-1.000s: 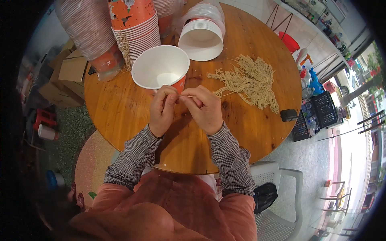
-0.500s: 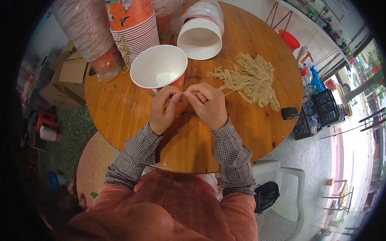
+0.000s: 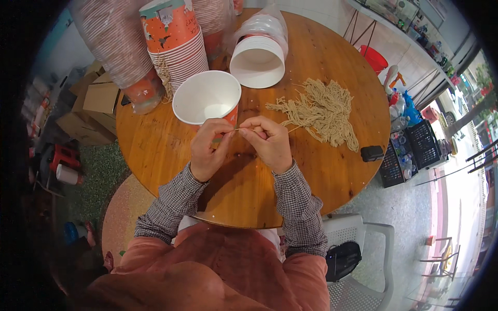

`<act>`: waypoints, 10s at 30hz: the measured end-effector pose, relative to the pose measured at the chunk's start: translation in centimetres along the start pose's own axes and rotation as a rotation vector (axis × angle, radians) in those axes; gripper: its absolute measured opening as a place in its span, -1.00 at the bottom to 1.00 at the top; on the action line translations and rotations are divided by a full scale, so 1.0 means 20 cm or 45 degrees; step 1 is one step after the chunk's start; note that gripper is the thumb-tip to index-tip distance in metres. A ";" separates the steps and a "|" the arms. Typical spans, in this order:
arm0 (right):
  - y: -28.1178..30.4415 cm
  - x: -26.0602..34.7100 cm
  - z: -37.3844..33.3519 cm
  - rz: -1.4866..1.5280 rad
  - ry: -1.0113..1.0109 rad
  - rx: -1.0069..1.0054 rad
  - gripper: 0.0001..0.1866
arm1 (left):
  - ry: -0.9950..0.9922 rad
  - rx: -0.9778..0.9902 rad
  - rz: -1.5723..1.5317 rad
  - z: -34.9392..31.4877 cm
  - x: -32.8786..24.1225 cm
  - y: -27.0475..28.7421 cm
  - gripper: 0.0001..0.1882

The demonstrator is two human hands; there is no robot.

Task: Attaching thin strings to paper buckets to create handles.

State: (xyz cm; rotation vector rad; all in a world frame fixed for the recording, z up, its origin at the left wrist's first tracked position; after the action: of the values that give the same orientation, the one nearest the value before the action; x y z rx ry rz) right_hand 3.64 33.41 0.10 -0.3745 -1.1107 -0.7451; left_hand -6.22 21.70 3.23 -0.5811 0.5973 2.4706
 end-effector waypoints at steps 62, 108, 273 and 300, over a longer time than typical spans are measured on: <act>-0.29 0.02 -0.22 -0.041 0.020 -0.422 -0.89 | 0.172 0.376 0.414 -0.09 -0.08 0.29 -0.88; -0.37 0.17 -0.09 -0.454 0.005 -0.095 -0.82 | -0.269 0.702 0.523 0.00 -0.09 0.27 -0.84; -0.29 0.28 -0.34 -0.139 -0.035 -0.241 -0.92 | 0.007 0.500 -0.083 -0.03 -0.21 0.28 -0.86; -0.39 0.28 -0.36 0.262 -0.019 -0.235 -0.90 | 1.039 0.619 -1.073 -0.11 -0.01 0.23 -0.88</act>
State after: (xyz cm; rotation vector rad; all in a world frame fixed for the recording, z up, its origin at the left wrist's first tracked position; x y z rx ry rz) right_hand 4.31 21.56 1.42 -0.6418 -1.0023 -0.6640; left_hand -8.09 16.98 2.80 -1.3056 0.9560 1.1897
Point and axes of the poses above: each hand's wrist, its own z-axis towards the middle knuckle, its own y-axis out of the back of the hand, x = y × z, the point moved 7 cm from there along z, towards the middle knuckle, and after that the axes turned 1 degree about z, right-handed, at the moved point
